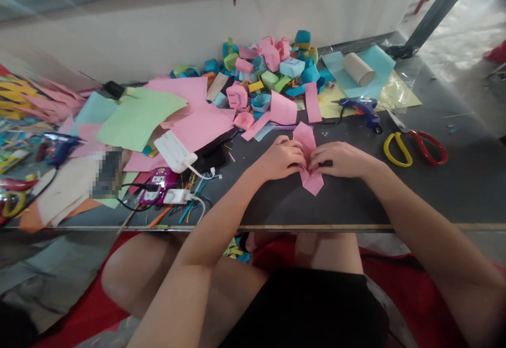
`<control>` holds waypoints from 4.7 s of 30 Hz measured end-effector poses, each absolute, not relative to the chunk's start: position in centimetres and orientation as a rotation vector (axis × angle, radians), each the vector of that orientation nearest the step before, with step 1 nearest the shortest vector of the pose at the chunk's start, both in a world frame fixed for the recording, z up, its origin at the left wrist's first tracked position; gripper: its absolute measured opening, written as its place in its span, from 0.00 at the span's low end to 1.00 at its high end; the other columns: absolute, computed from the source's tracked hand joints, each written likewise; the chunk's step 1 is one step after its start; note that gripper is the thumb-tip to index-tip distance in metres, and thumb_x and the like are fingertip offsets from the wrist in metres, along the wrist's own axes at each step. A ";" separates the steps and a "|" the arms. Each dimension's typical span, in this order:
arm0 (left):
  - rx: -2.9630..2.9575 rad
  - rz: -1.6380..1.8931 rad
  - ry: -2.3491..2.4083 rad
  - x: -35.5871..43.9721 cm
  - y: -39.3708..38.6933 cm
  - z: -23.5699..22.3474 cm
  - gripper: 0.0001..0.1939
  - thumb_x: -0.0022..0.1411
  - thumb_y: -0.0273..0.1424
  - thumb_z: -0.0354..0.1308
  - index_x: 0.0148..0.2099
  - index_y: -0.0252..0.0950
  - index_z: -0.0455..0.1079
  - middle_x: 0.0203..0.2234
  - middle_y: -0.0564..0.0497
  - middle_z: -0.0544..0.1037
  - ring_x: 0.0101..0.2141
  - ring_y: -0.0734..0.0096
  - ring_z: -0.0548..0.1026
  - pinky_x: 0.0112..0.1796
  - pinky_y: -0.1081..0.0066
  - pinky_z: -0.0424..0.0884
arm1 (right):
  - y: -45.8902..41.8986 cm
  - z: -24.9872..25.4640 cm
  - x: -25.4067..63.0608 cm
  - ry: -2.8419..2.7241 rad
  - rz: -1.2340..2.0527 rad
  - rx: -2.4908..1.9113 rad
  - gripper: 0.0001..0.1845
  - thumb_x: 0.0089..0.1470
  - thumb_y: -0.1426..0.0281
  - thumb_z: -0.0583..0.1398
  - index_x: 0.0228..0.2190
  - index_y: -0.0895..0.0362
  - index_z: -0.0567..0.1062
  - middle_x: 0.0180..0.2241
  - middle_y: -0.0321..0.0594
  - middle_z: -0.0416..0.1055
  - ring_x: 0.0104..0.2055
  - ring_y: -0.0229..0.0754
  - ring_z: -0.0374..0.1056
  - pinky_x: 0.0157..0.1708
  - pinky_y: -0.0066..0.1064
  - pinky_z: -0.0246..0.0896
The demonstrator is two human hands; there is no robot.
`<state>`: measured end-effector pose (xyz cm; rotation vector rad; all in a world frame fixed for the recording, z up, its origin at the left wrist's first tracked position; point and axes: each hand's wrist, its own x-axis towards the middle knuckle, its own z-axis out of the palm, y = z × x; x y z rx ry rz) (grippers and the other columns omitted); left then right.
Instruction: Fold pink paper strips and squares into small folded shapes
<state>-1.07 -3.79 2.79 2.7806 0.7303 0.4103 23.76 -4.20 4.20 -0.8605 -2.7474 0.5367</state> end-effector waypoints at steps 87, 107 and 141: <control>2.769 0.270 1.489 1.3 -10.1 1.2 0.18 0.70 0.20 0.51 0.58 0.30 0.72 0.40 0.41 0.81 0.45 0.60 0.78 0.45 0.65 0.72 | -10.1 1.9 21.6 -2.609 -0.347 -1.304 0.22 0.66 0.77 0.51 0.55 0.59 0.76 0.60 0.48 0.75 0.44 0.46 0.75 0.35 0.35 0.68; 3.181 0.628 0.759 -0.4 -2.4 -0.9 0.15 0.76 0.26 0.50 0.47 0.39 0.79 0.38 0.47 0.84 0.43 0.68 0.76 0.41 0.68 0.68 | -2.6 6.2 20.7 -2.945 -0.122 -1.180 0.08 0.58 0.74 0.61 0.34 0.54 0.82 0.38 0.45 0.82 0.42 0.48 0.75 0.39 0.35 0.62; 3.022 0.593 0.907 -2.3 0.1 0.4 0.17 0.71 0.20 0.49 0.51 0.36 0.78 0.50 0.43 0.82 0.55 0.61 0.77 0.54 0.59 0.72 | -1.3 0.3 22.7 -2.380 0.127 -1.058 0.25 0.62 0.79 0.51 0.51 0.50 0.80 0.60 0.45 0.74 0.60 0.50 0.71 0.59 0.49 0.69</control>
